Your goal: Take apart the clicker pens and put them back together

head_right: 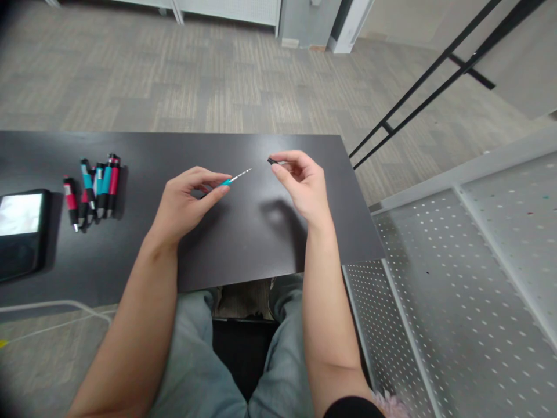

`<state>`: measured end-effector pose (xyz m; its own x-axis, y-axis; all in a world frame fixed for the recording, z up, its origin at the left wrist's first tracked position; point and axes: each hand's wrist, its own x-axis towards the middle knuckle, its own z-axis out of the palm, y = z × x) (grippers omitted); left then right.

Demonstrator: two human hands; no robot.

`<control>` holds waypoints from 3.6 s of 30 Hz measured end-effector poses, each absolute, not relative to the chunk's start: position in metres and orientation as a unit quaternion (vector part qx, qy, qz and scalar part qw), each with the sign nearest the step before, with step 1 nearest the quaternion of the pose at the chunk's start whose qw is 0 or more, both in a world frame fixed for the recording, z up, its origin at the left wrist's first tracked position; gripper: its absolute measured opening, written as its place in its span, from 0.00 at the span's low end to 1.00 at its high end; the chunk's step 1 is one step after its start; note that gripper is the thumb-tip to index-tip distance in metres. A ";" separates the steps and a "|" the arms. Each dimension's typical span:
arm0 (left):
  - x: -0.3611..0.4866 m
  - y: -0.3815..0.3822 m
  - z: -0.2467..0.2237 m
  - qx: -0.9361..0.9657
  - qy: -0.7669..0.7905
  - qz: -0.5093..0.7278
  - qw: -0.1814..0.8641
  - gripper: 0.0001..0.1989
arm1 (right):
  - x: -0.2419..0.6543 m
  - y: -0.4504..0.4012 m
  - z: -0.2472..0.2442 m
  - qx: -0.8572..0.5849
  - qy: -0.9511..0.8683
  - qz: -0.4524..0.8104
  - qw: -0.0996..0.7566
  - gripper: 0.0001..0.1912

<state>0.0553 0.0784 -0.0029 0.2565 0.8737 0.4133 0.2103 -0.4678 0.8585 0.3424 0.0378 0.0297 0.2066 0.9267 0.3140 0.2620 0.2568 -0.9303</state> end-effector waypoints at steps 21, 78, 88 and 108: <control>0.054 0.070 0.010 0.747 0.368 0.435 0.342 0.15 | 0.349 0.043 0.017 -0.487 -0.595 0.348 0.537 0.28; 0.058 0.071 0.010 0.742 0.388 0.409 0.363 0.20 | 0.321 0.039 0.028 -0.541 -0.666 0.300 0.416 0.42; 0.059 0.069 0.011 0.754 0.393 0.387 0.356 0.24 | 0.319 0.040 0.028 -0.537 -0.668 0.284 0.430 0.42; 0.060 0.070 0.012 0.755 0.393 0.423 0.310 0.16 | 0.318 0.041 0.025 -0.545 -0.647 0.275 0.458 0.41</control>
